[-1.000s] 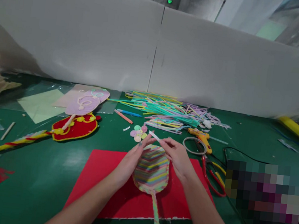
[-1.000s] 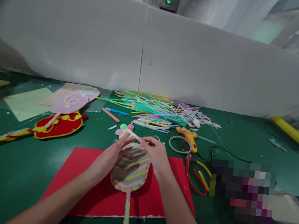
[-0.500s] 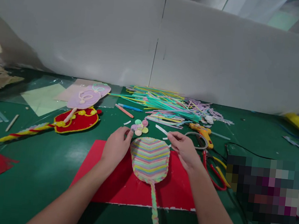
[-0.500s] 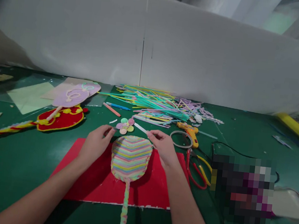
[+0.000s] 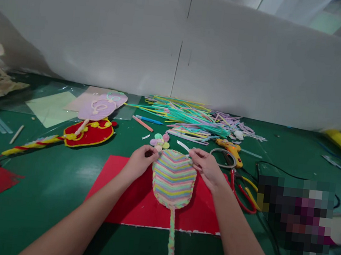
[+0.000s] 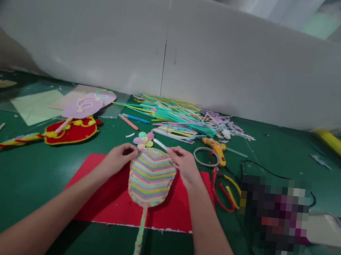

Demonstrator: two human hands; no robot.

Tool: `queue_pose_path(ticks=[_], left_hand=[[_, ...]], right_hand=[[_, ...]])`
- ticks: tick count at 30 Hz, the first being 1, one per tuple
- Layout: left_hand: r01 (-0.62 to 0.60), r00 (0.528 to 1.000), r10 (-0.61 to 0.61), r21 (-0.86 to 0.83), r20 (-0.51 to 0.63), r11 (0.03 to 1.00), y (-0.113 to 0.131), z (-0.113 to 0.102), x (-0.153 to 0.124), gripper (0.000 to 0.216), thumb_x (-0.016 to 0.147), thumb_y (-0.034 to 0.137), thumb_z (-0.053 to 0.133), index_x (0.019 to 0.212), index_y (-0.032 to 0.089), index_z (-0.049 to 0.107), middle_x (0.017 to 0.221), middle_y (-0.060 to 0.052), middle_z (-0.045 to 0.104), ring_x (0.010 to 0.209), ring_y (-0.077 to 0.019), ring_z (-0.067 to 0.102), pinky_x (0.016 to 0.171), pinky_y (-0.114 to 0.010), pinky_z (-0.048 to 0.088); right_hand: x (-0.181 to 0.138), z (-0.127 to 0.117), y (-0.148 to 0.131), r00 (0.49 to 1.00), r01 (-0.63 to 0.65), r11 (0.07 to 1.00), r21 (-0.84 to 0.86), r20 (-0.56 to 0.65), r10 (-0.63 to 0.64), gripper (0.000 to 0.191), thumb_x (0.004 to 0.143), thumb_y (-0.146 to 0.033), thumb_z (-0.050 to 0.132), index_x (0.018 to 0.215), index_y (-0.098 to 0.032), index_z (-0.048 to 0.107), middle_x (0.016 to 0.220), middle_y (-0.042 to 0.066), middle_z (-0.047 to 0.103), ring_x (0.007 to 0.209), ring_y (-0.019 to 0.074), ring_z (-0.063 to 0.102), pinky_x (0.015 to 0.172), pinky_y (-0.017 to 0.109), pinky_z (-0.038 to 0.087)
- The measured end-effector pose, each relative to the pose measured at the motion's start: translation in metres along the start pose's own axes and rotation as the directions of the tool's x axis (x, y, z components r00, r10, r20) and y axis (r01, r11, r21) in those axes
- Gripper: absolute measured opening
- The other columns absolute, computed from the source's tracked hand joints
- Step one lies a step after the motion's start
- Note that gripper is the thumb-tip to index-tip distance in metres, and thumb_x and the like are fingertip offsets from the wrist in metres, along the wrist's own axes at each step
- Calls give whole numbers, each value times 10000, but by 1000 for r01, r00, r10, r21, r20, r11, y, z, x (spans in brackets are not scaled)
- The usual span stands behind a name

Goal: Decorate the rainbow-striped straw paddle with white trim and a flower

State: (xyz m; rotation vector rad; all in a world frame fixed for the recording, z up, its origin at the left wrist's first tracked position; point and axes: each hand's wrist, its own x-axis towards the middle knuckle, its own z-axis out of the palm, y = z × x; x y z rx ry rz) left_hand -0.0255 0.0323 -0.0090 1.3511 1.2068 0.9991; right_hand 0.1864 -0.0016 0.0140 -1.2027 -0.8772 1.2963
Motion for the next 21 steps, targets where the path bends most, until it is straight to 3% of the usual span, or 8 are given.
queue_pose_path(ticks=[5, 11, 17, 21], left_hand=[[50, 999, -47, -202, 22, 978, 4, 8, -6, 284, 689, 450, 637, 727, 183, 548, 682, 19, 560, 643, -138, 520, 590, -232, 403], [92, 995, -101, -391, -3, 916, 6, 11, -9, 288, 696, 438, 648, 762, 185, 527, 695, 30, 550, 619, -123, 529, 575, -229, 433], [41, 993, -91, -520, -70, 853, 14, 11, -10, 266, 678, 394, 692, 765, 179, 562, 712, 27, 558, 647, -117, 525, 597, -218, 427], [13, 989, -94, -568, -115, 823, 19, 12, -14, 260, 667, 375, 708, 751, 176, 564, 723, 24, 561, 657, -113, 521, 592, -209, 413]], right_hand=[[-5, 1, -8, 997, 64, 997, 40, -37, -63, 276, 552, -380, 788, 664, -179, 636, 472, -71, 455, 425, 44, 346, 362, 181, 223], [-18, 8, -16, 996, 37, 999, 34, 82, -39, 243, 589, -378, 771, 629, -185, 628, 412, -50, 523, 328, 60, 399, 300, 176, 259], [-22, 18, -18, 998, 30, 998, 60, -58, -26, 226, 597, -336, 782, 664, -158, 659, 586, 0, 650, 467, 80, 554, 366, 153, 398], [-25, 25, -17, 997, -16, 991, 130, -73, 25, 246, 611, -347, 776, 741, -172, 660, 718, 30, 711, 587, 119, 651, 391, 142, 420]])
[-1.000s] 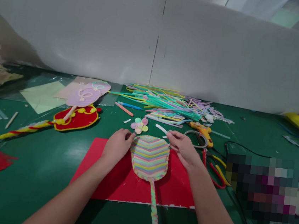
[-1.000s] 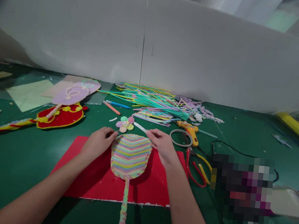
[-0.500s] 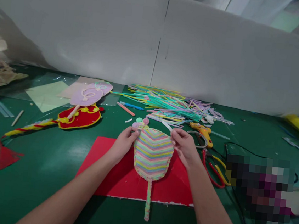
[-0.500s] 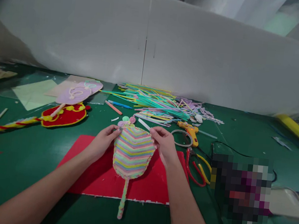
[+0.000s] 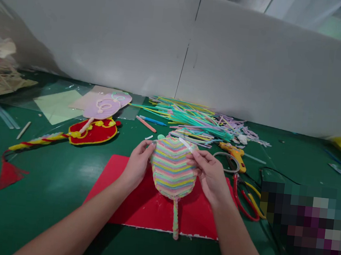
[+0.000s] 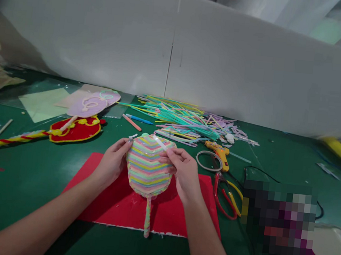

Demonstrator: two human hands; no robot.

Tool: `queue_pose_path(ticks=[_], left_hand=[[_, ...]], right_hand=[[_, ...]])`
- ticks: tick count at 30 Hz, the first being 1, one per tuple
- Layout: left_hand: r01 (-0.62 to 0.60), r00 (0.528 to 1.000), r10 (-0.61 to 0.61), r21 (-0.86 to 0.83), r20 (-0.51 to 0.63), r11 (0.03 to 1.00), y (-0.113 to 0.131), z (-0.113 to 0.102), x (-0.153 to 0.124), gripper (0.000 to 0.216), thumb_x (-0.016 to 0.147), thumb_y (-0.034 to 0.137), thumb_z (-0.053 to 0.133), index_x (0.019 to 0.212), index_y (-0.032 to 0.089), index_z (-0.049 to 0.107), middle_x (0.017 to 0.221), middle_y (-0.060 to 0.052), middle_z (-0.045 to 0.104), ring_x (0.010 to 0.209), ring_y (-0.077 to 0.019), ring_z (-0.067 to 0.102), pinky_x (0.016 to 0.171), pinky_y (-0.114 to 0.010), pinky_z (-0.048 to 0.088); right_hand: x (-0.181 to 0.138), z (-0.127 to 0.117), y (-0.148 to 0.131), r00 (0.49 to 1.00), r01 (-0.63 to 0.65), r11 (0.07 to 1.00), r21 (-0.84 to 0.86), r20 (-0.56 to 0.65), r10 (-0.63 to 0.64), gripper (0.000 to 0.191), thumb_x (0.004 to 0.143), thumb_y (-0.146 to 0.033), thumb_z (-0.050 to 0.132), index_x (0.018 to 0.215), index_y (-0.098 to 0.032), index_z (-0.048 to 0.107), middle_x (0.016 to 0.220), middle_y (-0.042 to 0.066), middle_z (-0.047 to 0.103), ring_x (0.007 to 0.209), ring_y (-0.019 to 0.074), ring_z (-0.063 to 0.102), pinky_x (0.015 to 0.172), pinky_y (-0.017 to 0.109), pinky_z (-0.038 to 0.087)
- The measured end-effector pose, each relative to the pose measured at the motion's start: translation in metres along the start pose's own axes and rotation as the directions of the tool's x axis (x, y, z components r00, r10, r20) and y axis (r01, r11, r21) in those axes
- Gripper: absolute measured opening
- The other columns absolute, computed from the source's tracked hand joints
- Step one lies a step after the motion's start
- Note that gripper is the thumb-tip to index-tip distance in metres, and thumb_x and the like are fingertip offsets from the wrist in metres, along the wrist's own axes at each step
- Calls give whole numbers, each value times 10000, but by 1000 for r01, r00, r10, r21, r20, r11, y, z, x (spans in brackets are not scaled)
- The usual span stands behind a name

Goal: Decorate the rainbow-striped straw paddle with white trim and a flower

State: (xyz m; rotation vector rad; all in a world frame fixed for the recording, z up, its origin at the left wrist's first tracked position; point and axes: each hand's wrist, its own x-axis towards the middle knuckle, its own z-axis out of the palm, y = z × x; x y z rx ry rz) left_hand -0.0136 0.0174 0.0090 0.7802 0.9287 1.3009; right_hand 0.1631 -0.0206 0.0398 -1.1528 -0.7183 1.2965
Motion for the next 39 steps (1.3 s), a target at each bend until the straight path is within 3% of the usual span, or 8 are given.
queue_pose_path(ticks=[7, 10, 14, 17, 20, 25, 33, 39], left_hand=[[-12, 1000, 11, -51, -17, 999, -1, -2, 1, 208, 667, 317, 704, 709, 180, 553, 633, 56, 511, 560, -78, 472, 517, -179, 358], [-1, 1000, 1, -47, -7, 999, -4, -5, 4, 187, 679, 304, 691, 683, 175, 556, 608, 56, 501, 544, -76, 462, 515, -180, 360], [38, 999, -38, -20, 13, 999, -9, -8, 7, 192, 682, 316, 684, 659, 165, 567, 626, 34, 543, 576, -101, 502, 548, -206, 393], [31, 999, -31, -18, -7, 999, -11, -8, 8, 194, 675, 334, 687, 685, 164, 595, 664, 23, 577, 623, -121, 530, 594, -226, 416], [9, 999, -11, -22, -51, 1000, -11, -8, 8, 182, 657, 322, 700, 700, 166, 618, 702, 21, 604, 684, -131, 551, 642, -226, 424], [83, 997, -83, 5, 3, 996, -13, -8, 8, 321, 677, 389, 676, 879, 140, 687, 942, -65, 688, 884, -213, 604, 791, -298, 440], [206, 977, -205, -21, 51, 978, -8, -4, 5, 310, 673, 393, 683, 862, 150, 715, 1024, -76, 701, 945, -244, 622, 820, -314, 457], [224, 972, -224, -2, 66, 975, -4, -2, 3, 303, 648, 369, 715, 856, 149, 716, 959, -73, 718, 929, -240, 634, 802, -297, 462]], right_hand=[[-3, 5, 2, 997, -72, 991, 110, 25, 70, 212, 666, -309, 748, 813, -173, 679, 849, 38, 735, 625, 94, 673, 388, 93, 402], [-5, 4, -3, 978, -161, 968, 194, 161, 131, 265, 722, -324, 694, 950, -189, 687, 911, 39, 733, 596, 65, 655, 373, 79, 398], [-9, 1, -8, 905, -288, 927, 239, 386, 182, 364, 808, -376, 580, 1128, -209, 631, 922, 29, 731, 541, 50, 622, 356, 84, 400], [-8, 1, -6, 881, -310, 920, 238, 435, 185, 377, 828, -392, 556, 1159, -220, 613, 906, 22, 730, 536, 53, 614, 350, 92, 400], [-5, 4, 1, 916, -272, 945, 180, 350, 197, 353, 803, -400, 603, 1095, -204, 642, 810, 14, 726, 503, 48, 592, 343, 93, 386], [-13, 18, 11, 967, -235, 969, 77, 115, 225, 417, 740, -533, 626, 680, -121, 640, 517, 2, 630, 350, 45, 498, 279, 117, 322], [-41, 39, 18, 894, -426, 895, -130, 93, 439, 545, 870, -553, 400, 620, -108, 589, 442, 42, 603, 268, 79, 489, 236, 138, 305], [-43, 42, 28, 922, -356, 919, -167, 99, 375, 513, 813, -585, 470, 646, -115, 587, 469, 34, 614, 284, 82, 497, 243, 145, 323]])
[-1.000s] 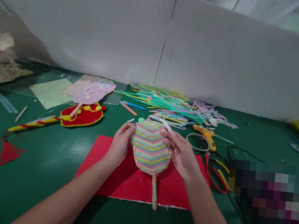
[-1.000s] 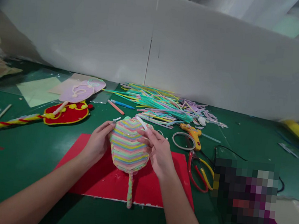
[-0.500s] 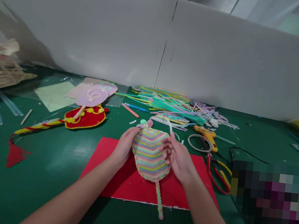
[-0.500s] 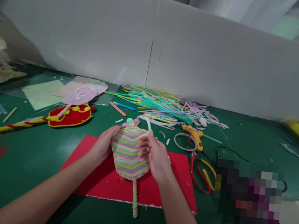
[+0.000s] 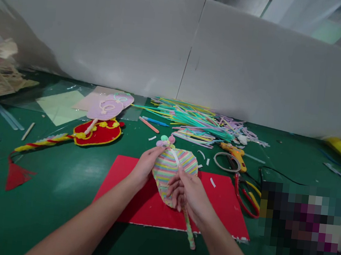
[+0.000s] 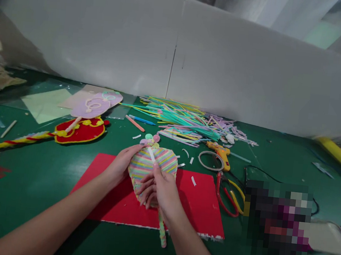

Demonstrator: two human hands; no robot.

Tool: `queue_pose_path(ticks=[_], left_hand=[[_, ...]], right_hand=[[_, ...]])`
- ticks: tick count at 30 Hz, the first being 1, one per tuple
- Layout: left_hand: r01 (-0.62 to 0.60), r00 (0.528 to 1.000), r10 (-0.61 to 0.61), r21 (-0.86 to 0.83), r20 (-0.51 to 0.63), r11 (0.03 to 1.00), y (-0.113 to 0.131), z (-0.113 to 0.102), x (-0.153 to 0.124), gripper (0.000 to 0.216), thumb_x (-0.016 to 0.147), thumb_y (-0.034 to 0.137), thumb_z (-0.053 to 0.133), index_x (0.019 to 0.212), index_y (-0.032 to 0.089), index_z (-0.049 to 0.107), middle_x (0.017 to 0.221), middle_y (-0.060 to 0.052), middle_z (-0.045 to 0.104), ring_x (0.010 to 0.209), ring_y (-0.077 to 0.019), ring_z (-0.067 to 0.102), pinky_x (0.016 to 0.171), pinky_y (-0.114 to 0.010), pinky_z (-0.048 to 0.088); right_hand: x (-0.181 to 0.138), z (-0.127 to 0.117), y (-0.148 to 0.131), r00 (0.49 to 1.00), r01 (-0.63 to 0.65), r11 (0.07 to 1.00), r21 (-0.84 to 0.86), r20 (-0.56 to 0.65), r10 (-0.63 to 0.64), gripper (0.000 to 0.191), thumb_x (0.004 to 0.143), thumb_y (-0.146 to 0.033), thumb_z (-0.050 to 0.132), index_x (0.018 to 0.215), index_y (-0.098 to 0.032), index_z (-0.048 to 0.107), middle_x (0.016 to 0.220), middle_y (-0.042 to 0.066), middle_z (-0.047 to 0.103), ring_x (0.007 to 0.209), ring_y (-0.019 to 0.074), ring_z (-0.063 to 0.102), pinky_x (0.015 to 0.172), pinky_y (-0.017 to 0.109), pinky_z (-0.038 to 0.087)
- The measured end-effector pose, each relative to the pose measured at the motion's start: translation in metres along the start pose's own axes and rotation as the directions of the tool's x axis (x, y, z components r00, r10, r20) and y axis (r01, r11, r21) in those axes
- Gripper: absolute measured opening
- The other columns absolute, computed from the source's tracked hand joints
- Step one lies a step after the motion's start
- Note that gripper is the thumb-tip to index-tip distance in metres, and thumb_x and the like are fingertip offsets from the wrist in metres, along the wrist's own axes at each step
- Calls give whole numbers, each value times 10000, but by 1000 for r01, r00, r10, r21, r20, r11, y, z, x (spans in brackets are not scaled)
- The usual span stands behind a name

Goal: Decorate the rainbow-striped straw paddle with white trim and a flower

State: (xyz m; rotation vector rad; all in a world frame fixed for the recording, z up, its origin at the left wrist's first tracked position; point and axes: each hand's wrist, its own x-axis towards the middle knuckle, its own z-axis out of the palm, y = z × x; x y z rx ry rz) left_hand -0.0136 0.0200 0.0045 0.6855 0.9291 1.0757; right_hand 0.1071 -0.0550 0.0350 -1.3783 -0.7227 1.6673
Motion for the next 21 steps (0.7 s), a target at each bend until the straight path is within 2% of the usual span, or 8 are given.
queue_pose_path(ticks=[3, 5, 7, 9, 11, 12, 14, 21], left_hand=[[22, 1000, -23, 8, 9, 1000, 2, 1, -2, 314, 623, 355, 735, 844, 134, 708, 882, -80, 723, 876, -240, 644, 773, -302, 468], [50, 999, -49, -21, 21, 999, 3, 1, -3, 328, 619, 346, 738, 862, 129, 699, 866, -85, 721, 852, -239, 647, 762, -308, 474], [75, 996, -73, -39, 45, 996, 3, 1, -4, 333, 631, 334, 733, 891, 131, 691, 877, -82, 718, 850, -232, 644, 762, -307, 478], [86, 994, -83, -39, 75, 996, 4, 1, -5, 306, 649, 318, 725, 896, 140, 686, 883, -71, 714, 842, -217, 642, 754, -294, 478], [89, 992, -85, -43, 95, 995, 3, 1, -5, 271, 663, 308, 720, 881, 150, 686, 885, -58, 712, 827, -201, 641, 745, -279, 476], [95, 991, -91, -47, 96, 994, 3, 1, -5, 260, 665, 306, 719, 873, 153, 687, 879, -56, 712, 816, -196, 641, 742, -277, 476], [108, 991, -104, -50, 84, 993, 2, 1, -5, 252, 662, 307, 722, 858, 153, 690, 861, -57, 713, 797, -196, 644, 735, -279, 475], [96, 994, -94, -26, 60, 995, 1, 1, -3, 290, 629, 334, 734, 848, 150, 686, 841, -67, 722, 853, -240, 651, 767, -314, 461]], right_hand=[[0, -5, -4, 971, 204, 975, -90, -110, -213, 421, 775, -554, 550, 753, -138, 614, 557, 16, 651, 304, 74, 492, 250, 159, 343], [0, -13, -9, 849, 412, 865, -287, -223, -479, 321, 788, -470, 582, 828, -157, 638, 638, 21, 686, 366, 93, 547, 303, 185, 419], [2, -26, -14, 587, 566, 581, -585, -209, -782, 205, 815, -356, 588, 866, -172, 664, 725, 35, 716, 513, 131, 641, 463, 222, 531], [4, -41, -19, 317, 580, 152, -801, 50, -947, 136, 834, -228, 575, 909, -186, 681, 820, 45, 734, 686, 153, 688, 656, 244, 566], [5, -54, -21, 197, 552, -210, -807, 371, -907, 193, 840, -140, 558, 993, -182, 669, 900, 59, 735, 796, 161, 693, 743, 243, 556], [6, -59, -21, 180, 551, -325, -769, 489, -853, 229, 843, -113, 547, 1039, -170, 652, 931, 73, 730, 837, 167, 690, 759, 244, 555], [6, -67, -20, 168, 561, -446, -698, 623, -764, 280, 853, -85, 516, 1109, -140, 615, 971, 108, 720, 910, 182, 677, 784, 258, 556], [7, -76, -5, 198, 516, -540, -665, 706, -680, 368, 865, -32, 449, 1197, -134, 571, 1027, 124, 705, 968, 196, 664, 801, 261, 561]])
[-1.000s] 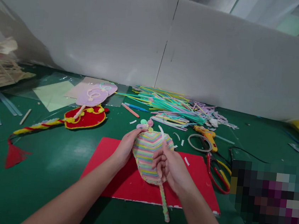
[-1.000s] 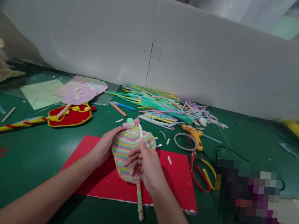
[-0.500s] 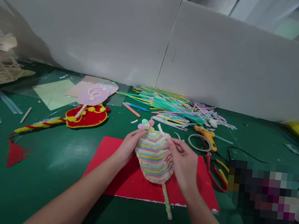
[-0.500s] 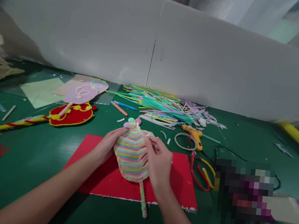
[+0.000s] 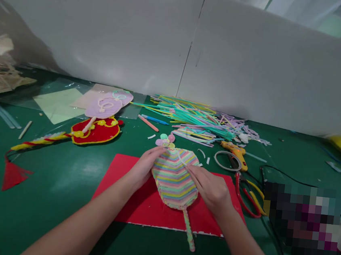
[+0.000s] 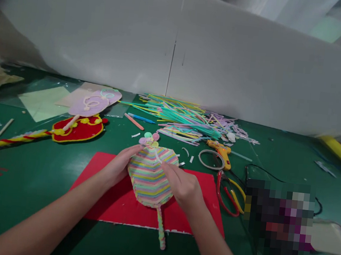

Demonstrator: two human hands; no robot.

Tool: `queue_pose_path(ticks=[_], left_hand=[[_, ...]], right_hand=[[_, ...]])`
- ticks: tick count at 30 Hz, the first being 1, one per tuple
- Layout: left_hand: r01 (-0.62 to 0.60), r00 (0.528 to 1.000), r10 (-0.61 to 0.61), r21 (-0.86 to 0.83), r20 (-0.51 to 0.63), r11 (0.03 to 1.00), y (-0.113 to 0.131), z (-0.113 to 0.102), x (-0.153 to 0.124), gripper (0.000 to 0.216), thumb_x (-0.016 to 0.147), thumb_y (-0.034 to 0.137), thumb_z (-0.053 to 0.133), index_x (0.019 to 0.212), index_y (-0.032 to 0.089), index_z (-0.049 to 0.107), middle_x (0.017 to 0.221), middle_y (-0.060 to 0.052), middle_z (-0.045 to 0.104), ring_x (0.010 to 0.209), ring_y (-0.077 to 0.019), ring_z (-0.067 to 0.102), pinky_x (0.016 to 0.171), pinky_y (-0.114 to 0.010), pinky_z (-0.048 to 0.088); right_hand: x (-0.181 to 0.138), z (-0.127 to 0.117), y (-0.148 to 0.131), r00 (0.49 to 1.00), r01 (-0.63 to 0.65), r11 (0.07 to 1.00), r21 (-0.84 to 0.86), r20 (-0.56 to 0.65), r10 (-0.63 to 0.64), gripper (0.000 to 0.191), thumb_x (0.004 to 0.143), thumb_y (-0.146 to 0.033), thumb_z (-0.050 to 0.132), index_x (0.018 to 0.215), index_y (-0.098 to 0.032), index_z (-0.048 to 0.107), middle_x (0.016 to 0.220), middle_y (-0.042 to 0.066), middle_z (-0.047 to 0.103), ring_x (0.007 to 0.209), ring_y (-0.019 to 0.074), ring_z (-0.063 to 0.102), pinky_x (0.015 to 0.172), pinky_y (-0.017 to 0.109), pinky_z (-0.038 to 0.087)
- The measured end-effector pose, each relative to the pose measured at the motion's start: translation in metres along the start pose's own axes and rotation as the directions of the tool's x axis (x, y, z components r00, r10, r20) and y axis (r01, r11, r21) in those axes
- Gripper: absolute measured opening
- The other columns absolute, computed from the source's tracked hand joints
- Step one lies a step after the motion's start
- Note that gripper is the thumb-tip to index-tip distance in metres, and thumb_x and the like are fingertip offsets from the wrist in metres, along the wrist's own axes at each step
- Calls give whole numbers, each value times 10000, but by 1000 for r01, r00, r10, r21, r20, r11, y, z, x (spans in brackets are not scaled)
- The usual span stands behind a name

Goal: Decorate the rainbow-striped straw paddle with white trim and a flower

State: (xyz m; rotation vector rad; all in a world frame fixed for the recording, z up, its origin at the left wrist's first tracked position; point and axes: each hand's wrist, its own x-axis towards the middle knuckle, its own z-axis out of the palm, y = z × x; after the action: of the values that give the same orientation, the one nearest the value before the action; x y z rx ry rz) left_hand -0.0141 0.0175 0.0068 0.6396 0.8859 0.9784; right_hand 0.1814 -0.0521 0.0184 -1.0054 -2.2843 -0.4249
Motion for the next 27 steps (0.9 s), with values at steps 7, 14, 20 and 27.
queue_pose_path(ticks=[7, 14, 20, 27], left_hand=[[-17, 1000, 17, 31, -3, 999, -1, -1, 0, 351, 627, 352, 730, 903, 142, 682, 920, -81, 708, 900, -255, 638, 761, -318, 463], [-31, 999, 30, 53, 14, 998, -1, -1, -1, 332, 648, 356, 718, 901, 147, 672, 917, -76, 705, 889, -241, 636, 748, -303, 460], [-45, 999, 47, 102, -13, 994, 0, 1, -1, 310, 613, 332, 735, 861, 156, 676, 989, -84, 694, 858, -226, 633, 754, -300, 452], [-56, 998, 60, 135, -23, 989, 2, 3, -2, 289, 610, 339, 738, 839, 172, 682, 955, -72, 701, 853, -226, 630, 740, -297, 455]], right_hand=[[7, 5, -3, 999, 1, 999, -40, 49, 1, 318, 860, -29, 455, 1127, -93, 615, 1026, 119, 704, 956, 190, 662, 818, 252, 555], [14, 4, -7, 996, 26, 999, -46, 90, -22, 300, 861, -21, 428, 1091, -42, 620, 957, 164, 707, 880, 203, 681, 731, 256, 567], [13, 4, -10, 992, -2, 1000, -16, 126, 4, 334, 870, -28, 399, 1126, -59, 612, 971, 178, 699, 887, 218, 680, 713, 266, 571], [13, 1, -10, 989, -13, 1000, 20, 148, 10, 371, 885, -39, 368, 1171, -87, 600, 991, 176, 696, 908, 231, 677, 741, 290, 574]])
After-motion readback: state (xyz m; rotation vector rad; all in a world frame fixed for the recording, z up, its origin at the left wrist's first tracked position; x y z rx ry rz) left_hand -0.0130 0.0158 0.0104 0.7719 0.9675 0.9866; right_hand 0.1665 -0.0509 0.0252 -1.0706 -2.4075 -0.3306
